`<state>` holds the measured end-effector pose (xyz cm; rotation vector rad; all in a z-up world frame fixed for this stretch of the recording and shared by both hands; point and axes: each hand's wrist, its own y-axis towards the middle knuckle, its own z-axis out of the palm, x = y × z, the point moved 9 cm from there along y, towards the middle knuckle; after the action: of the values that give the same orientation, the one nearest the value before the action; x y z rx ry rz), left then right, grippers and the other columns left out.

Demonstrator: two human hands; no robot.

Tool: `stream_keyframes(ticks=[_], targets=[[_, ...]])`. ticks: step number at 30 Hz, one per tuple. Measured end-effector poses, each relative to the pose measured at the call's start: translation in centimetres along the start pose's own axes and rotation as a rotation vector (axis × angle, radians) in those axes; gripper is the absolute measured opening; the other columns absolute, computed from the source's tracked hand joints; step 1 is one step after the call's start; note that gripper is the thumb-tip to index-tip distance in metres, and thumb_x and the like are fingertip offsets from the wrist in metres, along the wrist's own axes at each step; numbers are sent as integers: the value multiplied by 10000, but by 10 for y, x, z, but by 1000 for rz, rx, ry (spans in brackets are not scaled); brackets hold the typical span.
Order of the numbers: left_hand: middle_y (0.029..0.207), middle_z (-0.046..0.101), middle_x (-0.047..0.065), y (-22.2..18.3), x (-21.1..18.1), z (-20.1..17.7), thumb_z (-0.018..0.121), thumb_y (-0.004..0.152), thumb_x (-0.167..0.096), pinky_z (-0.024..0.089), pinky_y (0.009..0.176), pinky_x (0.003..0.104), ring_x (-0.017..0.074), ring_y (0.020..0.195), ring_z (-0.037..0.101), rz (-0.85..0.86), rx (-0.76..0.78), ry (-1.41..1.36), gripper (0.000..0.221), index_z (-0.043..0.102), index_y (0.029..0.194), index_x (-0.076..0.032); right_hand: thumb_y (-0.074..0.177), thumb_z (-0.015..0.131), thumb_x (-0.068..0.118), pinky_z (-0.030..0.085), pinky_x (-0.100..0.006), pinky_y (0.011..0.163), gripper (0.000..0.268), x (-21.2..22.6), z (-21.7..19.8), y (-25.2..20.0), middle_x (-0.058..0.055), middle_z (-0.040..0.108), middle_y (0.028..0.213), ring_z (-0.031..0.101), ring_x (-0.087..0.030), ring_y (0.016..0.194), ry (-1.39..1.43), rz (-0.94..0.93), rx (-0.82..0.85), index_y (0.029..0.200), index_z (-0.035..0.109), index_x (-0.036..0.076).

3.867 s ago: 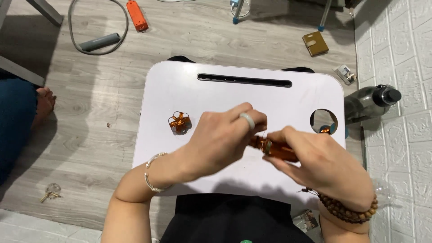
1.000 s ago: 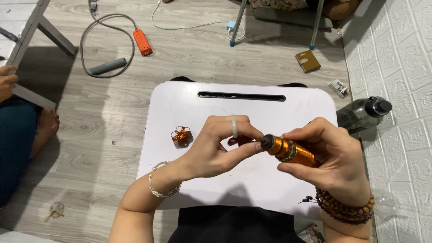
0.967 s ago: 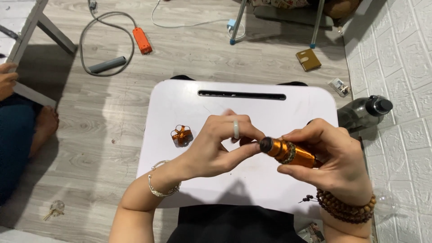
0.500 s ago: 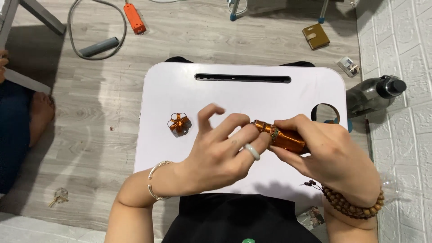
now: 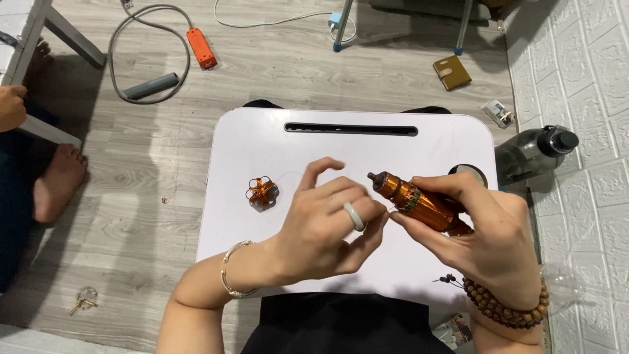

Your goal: Winding thin copper wire around a small cylindrical component to assemble an electronic coil.

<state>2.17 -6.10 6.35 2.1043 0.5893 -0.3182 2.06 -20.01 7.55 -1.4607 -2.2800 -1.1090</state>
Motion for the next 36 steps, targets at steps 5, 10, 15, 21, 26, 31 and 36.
stream_keyframes(ticks=[5,10,15,21,26,31,36], targets=[[772,654,10,5,19,-2,678,849,-1,405,1090,443,148,690,606,-155,71,-441,116,597,884,-75,605,876,30,503,-157,458,460,-5,-1,-3,-129,733,799,633,-81,536,218,27,-19,981,632,-75],[844,666,43,11,28,-2,691,872,-72,433,943,357,201,858,614,-203,132,-519,69,625,885,-58,573,867,15,626,-163,594,507,-18,2,-8,-139,750,861,745,-120,661,452,74,13,1010,616,-44],[1259,612,0,9,23,-2,697,741,-38,260,1181,574,335,1432,355,-39,150,-197,186,663,896,-137,543,898,56,636,-159,545,499,-9,8,-6,-123,764,864,771,-115,644,381,-19,125,962,639,-27],[1259,641,-26,8,18,0,788,882,-123,334,1160,520,261,1372,458,93,164,-100,135,669,920,-173,529,899,154,546,-139,399,464,-4,11,-10,-68,803,869,695,-51,495,276,-129,278,907,673,9],[1178,648,7,13,9,-5,741,915,-105,395,1105,478,261,1289,537,154,209,-73,126,622,945,-132,604,876,214,514,-177,413,389,4,20,-11,22,778,699,679,-55,457,205,-160,431,918,695,71],[1122,645,52,8,4,2,716,872,-50,462,1013,440,238,1165,610,203,273,-89,174,581,976,-87,588,876,221,591,-220,449,409,-1,36,-19,25,808,746,766,-99,542,68,-106,502,918,675,87],[1039,675,54,4,-4,2,699,910,-102,502,866,342,192,884,624,244,239,97,73,650,963,-102,685,820,172,561,-211,432,322,8,34,-12,-13,769,739,717,-95,515,-43,-107,398,948,684,46]])
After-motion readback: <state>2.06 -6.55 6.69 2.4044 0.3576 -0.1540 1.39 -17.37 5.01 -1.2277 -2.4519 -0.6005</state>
